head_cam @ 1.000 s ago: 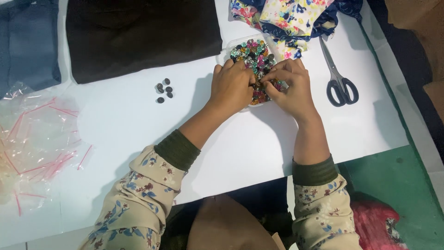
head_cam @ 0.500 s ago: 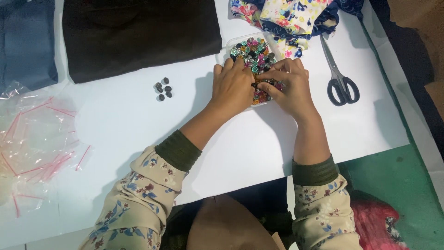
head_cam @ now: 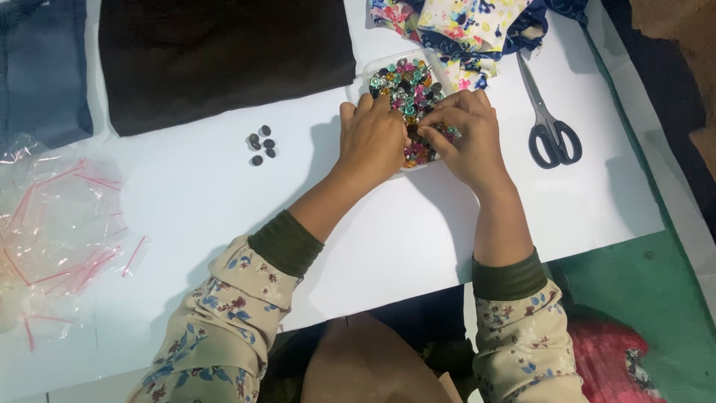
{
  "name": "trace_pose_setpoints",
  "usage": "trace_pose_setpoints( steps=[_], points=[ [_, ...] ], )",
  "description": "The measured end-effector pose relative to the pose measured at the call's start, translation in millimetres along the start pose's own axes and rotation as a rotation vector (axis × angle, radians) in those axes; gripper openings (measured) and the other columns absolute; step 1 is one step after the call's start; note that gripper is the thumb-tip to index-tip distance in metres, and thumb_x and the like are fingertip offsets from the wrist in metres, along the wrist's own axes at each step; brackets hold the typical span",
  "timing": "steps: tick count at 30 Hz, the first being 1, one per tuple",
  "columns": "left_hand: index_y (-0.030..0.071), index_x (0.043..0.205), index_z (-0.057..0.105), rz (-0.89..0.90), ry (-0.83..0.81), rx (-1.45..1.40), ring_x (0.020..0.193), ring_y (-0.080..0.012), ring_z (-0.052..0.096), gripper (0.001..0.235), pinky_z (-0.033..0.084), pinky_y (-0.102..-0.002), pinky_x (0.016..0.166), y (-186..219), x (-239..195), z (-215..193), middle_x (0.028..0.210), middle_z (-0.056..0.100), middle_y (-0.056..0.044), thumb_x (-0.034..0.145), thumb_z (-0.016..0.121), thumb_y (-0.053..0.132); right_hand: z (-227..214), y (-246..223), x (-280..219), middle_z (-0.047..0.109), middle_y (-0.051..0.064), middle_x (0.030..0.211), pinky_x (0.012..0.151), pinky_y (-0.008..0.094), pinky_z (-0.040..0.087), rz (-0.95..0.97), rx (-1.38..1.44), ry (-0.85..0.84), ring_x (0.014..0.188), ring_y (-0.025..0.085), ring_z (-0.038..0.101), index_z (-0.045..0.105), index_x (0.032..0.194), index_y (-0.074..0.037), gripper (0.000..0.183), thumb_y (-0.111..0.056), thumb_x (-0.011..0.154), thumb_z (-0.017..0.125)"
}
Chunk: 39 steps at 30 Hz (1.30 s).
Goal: Picking up small decorative buttons and placing them into small plastic zip-lock bags for packaging
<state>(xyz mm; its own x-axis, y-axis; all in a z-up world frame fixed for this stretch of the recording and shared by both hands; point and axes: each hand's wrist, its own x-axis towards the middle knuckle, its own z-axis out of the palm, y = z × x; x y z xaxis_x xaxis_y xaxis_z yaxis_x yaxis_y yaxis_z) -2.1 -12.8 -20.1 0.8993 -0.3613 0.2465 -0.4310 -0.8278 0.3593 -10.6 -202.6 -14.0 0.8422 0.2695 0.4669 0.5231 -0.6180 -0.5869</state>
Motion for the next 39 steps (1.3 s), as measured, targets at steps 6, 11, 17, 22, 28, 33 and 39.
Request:
trace_pose_setpoints(
  steps=[6,11,17,22,28,33,39],
  points=[
    [0.013,0.081,0.067,0.001,0.142,-0.176,0.092,-0.0288,0.053,0.01,0.033,-0.045,0.079,2,-6,-6,0.087,0.05,-0.003,0.085,0.076,0.017,-1,-6,0,0.062,0.009,0.096,0.091,0.042,0.04,-0.056,0.086,0.095,0.098,0.029,0.055,0.08,0.096,-0.01,0.007,-0.008,0.092,0.085],
    [0.019,0.088,0.066,-0.002,0.243,-0.318,0.088,-0.0266,0.061,0.012,0.042,-0.046,0.078,-10,-11,-4,0.082,0.058,0.001,0.086,0.077,0.022,2,-5,-1,0.065,0.008,0.093,0.09,0.041,0.044,-0.092,0.09,0.16,0.092,0.029,0.057,0.08,0.097,-0.01,0.007,-0.009,0.093,0.086],
    [0.015,0.089,0.071,-0.029,0.365,-0.51,0.082,-0.0291,0.07,0.013,0.055,-0.037,0.07,-46,-38,-26,0.08,0.074,-0.007,0.085,0.083,0.019,7,-16,3,0.062,0.009,0.088,0.083,0.04,0.047,-0.188,0.044,0.303,0.087,0.028,0.058,0.079,0.099,-0.006,0.006,-0.003,0.096,0.083],
    [0.021,0.09,0.074,-0.166,0.422,-0.387,0.073,-0.0226,0.065,0.016,0.054,-0.033,0.059,-102,-87,-57,0.081,0.075,-0.001,0.082,0.087,0.025,28,-47,11,0.062,0.006,0.091,0.079,0.039,0.044,-0.398,-0.057,0.413,0.085,0.027,0.054,0.077,0.1,-0.007,0.012,0.004,0.095,0.079],
    [0.023,0.094,0.078,-0.387,0.359,-0.365,0.07,-0.013,0.062,0.014,0.051,-0.025,0.061,-139,-140,-83,0.084,0.075,0.001,0.084,0.087,0.025,92,-93,9,0.074,0.003,0.097,0.072,0.039,0.043,-0.646,-0.024,0.328,0.081,0.026,0.065,0.076,0.097,-0.011,0.016,0.002,0.089,0.076],
    [0.025,0.091,0.078,-0.451,0.292,-0.321,0.071,-0.0155,0.063,0.011,0.051,-0.028,0.066,-147,-155,-74,0.084,0.077,0.004,0.081,0.082,0.022,146,-125,6,0.064,0.0,0.086,0.078,0.034,0.049,-0.293,0.193,0.075,0.083,0.021,0.062,0.072,0.093,-0.013,0.007,-0.009,0.092,0.078],
    [0.022,0.093,0.076,-0.414,0.32,-0.319,0.068,-0.0139,0.06,0.012,0.049,-0.026,0.067,-154,-153,-66,0.084,0.078,0.004,0.085,0.079,0.014,173,-128,20,0.068,0.003,0.086,0.079,0.032,0.052,0.15,0.329,-0.074,0.084,0.018,0.063,0.075,0.095,-0.011,0.003,-0.009,0.093,0.076]
  ],
)
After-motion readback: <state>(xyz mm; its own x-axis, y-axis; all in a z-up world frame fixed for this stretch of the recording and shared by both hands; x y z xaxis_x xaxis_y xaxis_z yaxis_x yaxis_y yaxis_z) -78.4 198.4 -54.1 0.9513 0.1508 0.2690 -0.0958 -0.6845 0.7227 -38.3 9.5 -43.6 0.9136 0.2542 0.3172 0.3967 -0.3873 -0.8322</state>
